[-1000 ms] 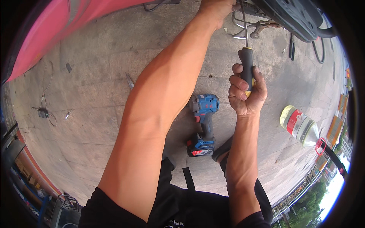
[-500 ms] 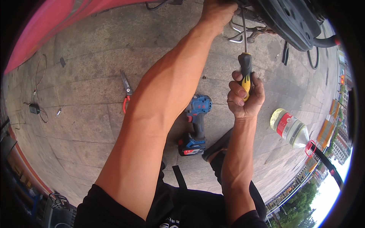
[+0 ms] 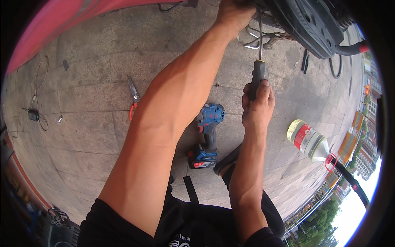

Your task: The person uses a cordless impact wrench and a screwdriver to remove fasteners from the rear wheel area of a pink scooter. They then remove the rear tire and place it on the floor.

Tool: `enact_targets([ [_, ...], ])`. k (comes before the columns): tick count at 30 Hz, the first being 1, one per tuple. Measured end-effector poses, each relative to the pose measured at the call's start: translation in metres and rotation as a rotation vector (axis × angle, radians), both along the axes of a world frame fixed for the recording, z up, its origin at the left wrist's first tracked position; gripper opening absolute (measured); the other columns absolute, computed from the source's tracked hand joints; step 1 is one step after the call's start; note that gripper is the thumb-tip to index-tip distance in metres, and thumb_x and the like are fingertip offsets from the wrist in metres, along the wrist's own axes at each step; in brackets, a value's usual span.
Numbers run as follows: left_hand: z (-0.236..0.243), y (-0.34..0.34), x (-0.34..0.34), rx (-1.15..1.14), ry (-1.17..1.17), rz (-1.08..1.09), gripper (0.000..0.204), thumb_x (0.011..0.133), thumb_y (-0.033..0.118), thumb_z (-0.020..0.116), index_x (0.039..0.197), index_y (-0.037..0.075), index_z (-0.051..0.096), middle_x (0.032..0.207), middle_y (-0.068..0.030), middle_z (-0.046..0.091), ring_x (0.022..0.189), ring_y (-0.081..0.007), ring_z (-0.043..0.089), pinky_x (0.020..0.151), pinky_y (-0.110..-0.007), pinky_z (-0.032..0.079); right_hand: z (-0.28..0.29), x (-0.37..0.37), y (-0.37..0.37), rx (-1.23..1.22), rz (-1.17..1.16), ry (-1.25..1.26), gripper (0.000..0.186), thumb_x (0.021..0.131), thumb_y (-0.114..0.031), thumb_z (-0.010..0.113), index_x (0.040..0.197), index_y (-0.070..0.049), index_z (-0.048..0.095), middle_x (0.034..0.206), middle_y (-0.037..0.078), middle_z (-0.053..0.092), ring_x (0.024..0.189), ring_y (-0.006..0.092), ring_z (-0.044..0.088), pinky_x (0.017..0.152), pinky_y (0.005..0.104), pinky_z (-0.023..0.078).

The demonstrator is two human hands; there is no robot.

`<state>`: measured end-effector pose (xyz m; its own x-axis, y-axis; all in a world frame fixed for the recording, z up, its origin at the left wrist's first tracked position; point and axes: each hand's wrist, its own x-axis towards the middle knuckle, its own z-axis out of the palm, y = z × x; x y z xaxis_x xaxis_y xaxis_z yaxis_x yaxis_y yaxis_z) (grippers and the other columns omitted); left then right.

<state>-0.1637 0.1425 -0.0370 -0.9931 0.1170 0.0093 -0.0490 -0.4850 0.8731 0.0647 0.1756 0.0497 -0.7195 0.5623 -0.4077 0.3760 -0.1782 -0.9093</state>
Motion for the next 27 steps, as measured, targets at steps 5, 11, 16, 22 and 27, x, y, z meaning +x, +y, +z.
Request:
enact_targets([
  [5, -0.001, 0.002, 0.000, 0.199, -0.003, -0.001, 0.014, 0.083, -0.003, 0.062, 0.094, 0.002, 0.069, 0.087, -0.0011, 0.068, 0.078, -0.0098, 0.060, 0.068, -0.026, 0.046, -0.002, 0.011, -0.003, -0.316, -0.291, 0.383, 0.042, 0.096, -0.032, 0.056, 0.124, -0.001, 0.057, 0.090, 0.010, 0.064, 0.066, 0.0129, 0.057, 0.055, 0.0235, 0.045],
  [11, -0.004, 0.002, 0.001, 0.203, -0.048, -0.017, 0.017, 0.083, -0.003, 0.061, 0.098, 0.003, 0.069, 0.091, -0.0016, 0.068, 0.079, -0.0097, 0.060, 0.068, -0.025, 0.047, 0.003, 0.014, 0.001, -0.871, -0.053, 0.328, 0.050, 0.099, -0.052, 0.040, 0.114, -0.007, 0.055, 0.081, 0.007, 0.056, 0.064, 0.0138, 0.050, 0.055, 0.0248, 0.041],
  [16, -0.002, 0.001, 0.000, 0.261, -0.006, -0.028, 0.019, 0.084, -0.002, 0.059, 0.099, 0.003, 0.069, 0.091, -0.0016, 0.068, 0.081, -0.0104, 0.060, 0.071, -0.025, 0.047, -0.006, 0.012, -0.019, -0.332, -0.466, 0.354, 0.050, 0.100, -0.053, 0.038, 0.110, -0.007, 0.055, 0.075, 0.006, 0.054, 0.064, 0.0144, 0.049, 0.059, 0.0263, 0.041],
  [22, 0.004, -0.003, 0.001, 0.162, -0.021, -0.025, 0.016, 0.083, -0.001, 0.060, 0.096, 0.003, 0.069, 0.089, -0.0016, 0.067, 0.081, -0.0105, 0.059, 0.072, -0.026, 0.046, -0.004, 0.015, -0.020, -0.497, -0.405, 0.264, 0.043, 0.098, -0.051, 0.047, 0.099, -0.008, 0.056, 0.079, 0.004, 0.055, 0.067, 0.0148, 0.049, 0.061, 0.0298, 0.039],
  [27, 0.002, -0.008, -0.001, 0.073, -0.021, -0.039, 0.011, 0.083, 0.001, 0.060, 0.090, 0.004, 0.068, 0.081, 0.0008, 0.063, 0.074, -0.0097, 0.054, 0.065, -0.026, 0.042, -0.003, 0.013, -0.016, -0.615, -0.425, 0.467, 0.039, 0.097, -0.049, 0.051, 0.101, -0.010, 0.056, 0.080, 0.004, 0.056, 0.071, 0.0170, 0.053, 0.069, 0.0316, 0.045],
])
